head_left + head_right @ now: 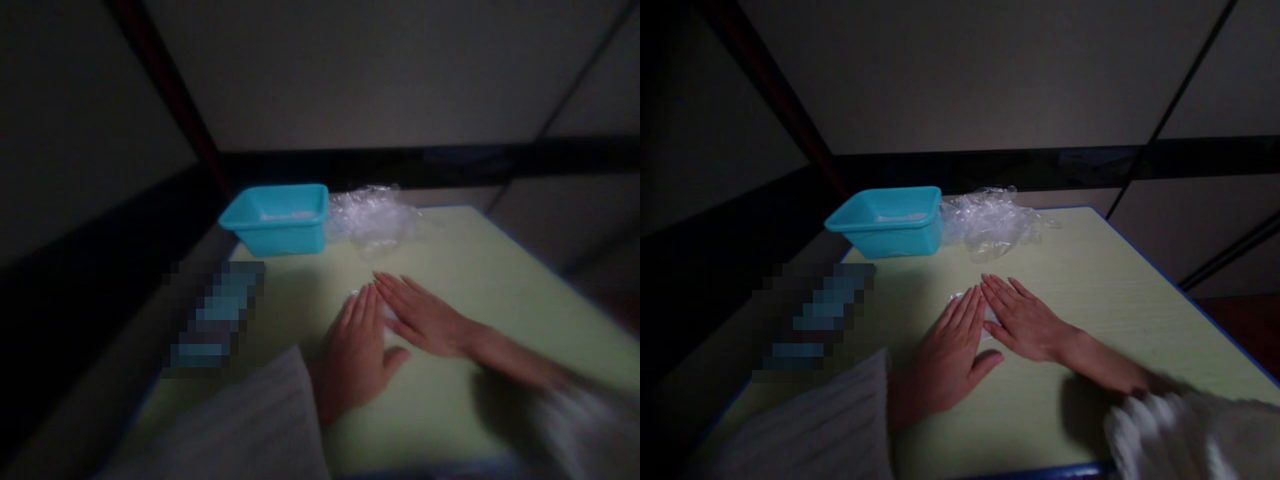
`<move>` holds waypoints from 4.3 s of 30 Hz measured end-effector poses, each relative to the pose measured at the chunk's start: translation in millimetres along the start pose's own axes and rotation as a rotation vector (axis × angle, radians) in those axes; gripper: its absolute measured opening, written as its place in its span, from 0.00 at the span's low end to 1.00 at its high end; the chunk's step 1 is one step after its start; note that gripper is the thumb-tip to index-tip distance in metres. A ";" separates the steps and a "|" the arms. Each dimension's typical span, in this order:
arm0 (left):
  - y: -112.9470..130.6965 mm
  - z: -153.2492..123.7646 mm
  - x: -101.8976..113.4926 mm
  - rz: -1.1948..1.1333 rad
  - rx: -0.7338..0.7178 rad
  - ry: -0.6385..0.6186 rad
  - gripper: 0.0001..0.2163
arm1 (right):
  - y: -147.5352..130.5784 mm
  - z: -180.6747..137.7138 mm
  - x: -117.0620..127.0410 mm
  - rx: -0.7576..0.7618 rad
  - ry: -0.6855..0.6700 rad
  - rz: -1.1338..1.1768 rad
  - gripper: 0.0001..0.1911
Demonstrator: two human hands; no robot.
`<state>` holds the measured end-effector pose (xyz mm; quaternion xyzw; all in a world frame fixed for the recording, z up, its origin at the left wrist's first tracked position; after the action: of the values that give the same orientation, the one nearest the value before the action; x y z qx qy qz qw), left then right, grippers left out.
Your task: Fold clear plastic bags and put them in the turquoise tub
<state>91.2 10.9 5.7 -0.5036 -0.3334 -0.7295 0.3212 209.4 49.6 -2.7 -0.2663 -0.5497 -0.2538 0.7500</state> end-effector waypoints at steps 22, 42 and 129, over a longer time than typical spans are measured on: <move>-20.8 -21.1 7.7 0.138 -0.027 -0.015 0.33 | -0.3 -0.5 1.9 -0.015 0.002 0.029 0.34; -45.1 -10.3 22.8 -0.046 0.041 0.017 0.33 | 36.8 3.5 46.2 -0.261 0.119 0.510 0.13; -81.1 -6.4 7.5 -0.021 -0.181 -0.197 0.29 | -6.7 -4.5 41.1 0.287 -0.165 0.629 0.15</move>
<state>20.5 51.0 -2.1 -0.5963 -0.3014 -0.7068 0.2324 218.9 38.1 36.5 -0.3341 -0.5296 0.0918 0.7743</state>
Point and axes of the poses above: each hand's wrist, its own z-axis towards the middle knuckle, its own x-axis out of the back of the hand, y = z × x, the point moved 5 cm from there along z, towards the middle knuckle, and after that the axes turned 6 degrees about y, right-handed, at the moved point
